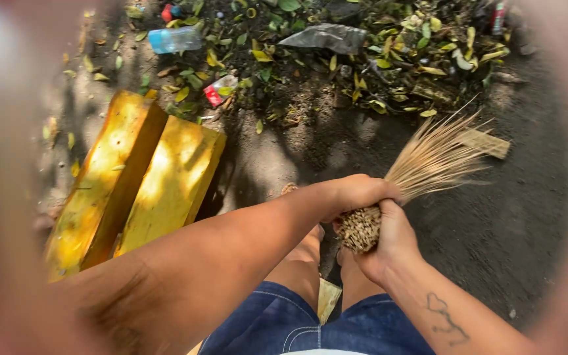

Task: Sweeping leaves and debris on the ground using a handheld broom.

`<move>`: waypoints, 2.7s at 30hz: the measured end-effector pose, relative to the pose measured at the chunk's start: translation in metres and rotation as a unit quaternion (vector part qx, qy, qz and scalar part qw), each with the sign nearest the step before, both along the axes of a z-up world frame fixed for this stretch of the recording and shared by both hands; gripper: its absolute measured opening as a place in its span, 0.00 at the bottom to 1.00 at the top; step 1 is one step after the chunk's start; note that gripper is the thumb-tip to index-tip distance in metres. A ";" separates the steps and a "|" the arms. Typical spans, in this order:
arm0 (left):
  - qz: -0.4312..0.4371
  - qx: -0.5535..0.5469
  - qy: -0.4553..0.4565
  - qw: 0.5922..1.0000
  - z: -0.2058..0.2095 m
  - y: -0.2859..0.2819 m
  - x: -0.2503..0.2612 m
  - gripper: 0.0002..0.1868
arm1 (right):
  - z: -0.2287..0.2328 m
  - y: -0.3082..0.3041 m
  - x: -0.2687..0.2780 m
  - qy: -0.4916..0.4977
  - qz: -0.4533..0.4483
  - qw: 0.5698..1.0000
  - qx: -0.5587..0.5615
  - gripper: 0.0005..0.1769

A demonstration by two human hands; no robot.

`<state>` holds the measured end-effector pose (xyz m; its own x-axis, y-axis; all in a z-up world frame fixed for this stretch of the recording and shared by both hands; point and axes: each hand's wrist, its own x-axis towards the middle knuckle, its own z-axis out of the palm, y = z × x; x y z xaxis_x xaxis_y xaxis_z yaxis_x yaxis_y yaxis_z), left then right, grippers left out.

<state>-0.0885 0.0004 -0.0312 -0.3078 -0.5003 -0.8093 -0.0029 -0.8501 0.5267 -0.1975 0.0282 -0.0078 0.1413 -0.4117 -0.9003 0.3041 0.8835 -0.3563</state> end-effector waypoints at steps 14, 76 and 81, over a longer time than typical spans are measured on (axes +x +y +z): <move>0.354 -0.153 -0.311 0.869 -0.024 -0.005 0.113 0.32 | -0.038 -0.091 0.113 -0.309 0.313 0.897 -0.040 0.16; 0.326 -0.204 -0.330 0.862 0.036 0.040 0.183 0.37 | 0.013 -0.052 0.184 -0.207 0.369 0.899 -0.108 0.30; 0.242 -0.106 -0.003 0.965 0.047 0.084 0.132 0.24 | 0.026 0.028 0.121 -0.139 0.133 0.979 -0.066 0.33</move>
<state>0.0430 0.0841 0.0159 0.0065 -0.7384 -0.6743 0.3635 -0.6264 0.6895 -0.0767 0.0563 0.0182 0.4918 -0.4369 -0.7532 0.1704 0.8966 -0.4088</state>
